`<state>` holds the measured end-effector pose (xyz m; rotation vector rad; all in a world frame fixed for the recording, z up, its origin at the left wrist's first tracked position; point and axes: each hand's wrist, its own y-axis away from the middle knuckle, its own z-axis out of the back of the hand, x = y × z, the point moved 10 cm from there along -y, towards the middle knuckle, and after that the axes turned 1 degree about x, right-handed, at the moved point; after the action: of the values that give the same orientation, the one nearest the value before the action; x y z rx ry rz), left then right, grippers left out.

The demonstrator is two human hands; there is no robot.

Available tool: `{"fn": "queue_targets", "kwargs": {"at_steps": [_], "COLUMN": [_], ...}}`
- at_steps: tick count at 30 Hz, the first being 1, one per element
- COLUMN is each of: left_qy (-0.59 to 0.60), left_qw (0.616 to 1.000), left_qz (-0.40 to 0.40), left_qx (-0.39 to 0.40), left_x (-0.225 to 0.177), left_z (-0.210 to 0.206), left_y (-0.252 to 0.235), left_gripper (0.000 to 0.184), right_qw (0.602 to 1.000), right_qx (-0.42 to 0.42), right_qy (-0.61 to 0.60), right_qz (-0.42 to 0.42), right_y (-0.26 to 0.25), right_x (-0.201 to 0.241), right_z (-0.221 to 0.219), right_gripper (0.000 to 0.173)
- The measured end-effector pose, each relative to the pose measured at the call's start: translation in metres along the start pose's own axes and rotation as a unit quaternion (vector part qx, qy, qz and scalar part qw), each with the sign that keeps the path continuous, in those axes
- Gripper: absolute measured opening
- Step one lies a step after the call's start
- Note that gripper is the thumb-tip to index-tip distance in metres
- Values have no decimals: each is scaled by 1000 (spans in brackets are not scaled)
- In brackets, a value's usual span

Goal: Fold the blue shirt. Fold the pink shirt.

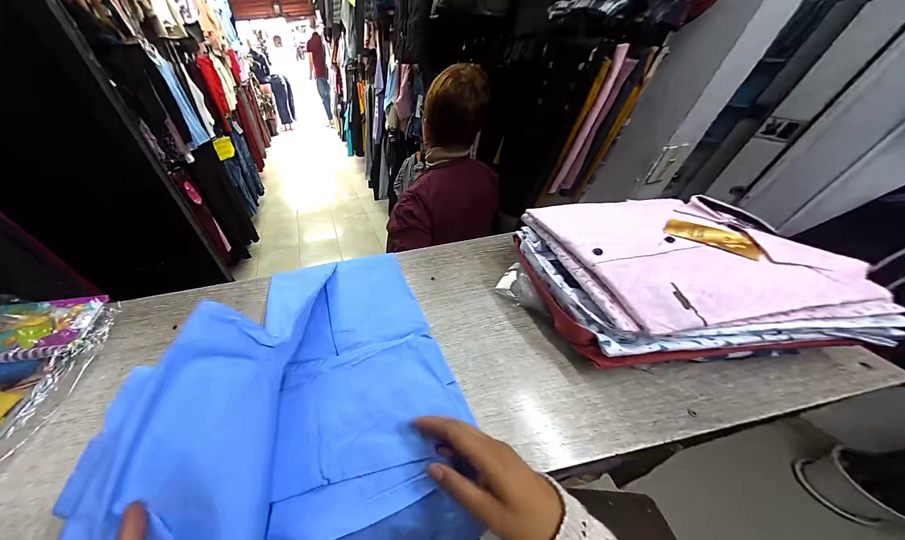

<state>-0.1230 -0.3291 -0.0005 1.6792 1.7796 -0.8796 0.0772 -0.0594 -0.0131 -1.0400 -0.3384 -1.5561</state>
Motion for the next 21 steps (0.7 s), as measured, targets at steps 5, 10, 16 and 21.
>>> {"fn": "queue_targets", "kwargs": {"at_steps": [5,10,16,21], "left_qy": [-82,-69,-34,-8], "left_qw": [996,997,998,997], "left_qz": [-42,-42,-53,-31], "left_qx": [-7,15,20,65], "left_x": [-25,-23,-25,-17], "left_z": [20,8,-2,-31], "left_y": [-19,-14,-9,5], "left_gripper": [27,33,33,40], "right_qw": [996,970,948,969], "right_qx": [26,43,-51,62], "right_qy": [63,178,235,172], "right_qz": [52,162,208,165], "right_y": [-8,-26,-33,-21], "right_x": [11,51,81,67], "right_z": [-14,-67,-83,-94], "right_gripper": [58,75,31,43]}}
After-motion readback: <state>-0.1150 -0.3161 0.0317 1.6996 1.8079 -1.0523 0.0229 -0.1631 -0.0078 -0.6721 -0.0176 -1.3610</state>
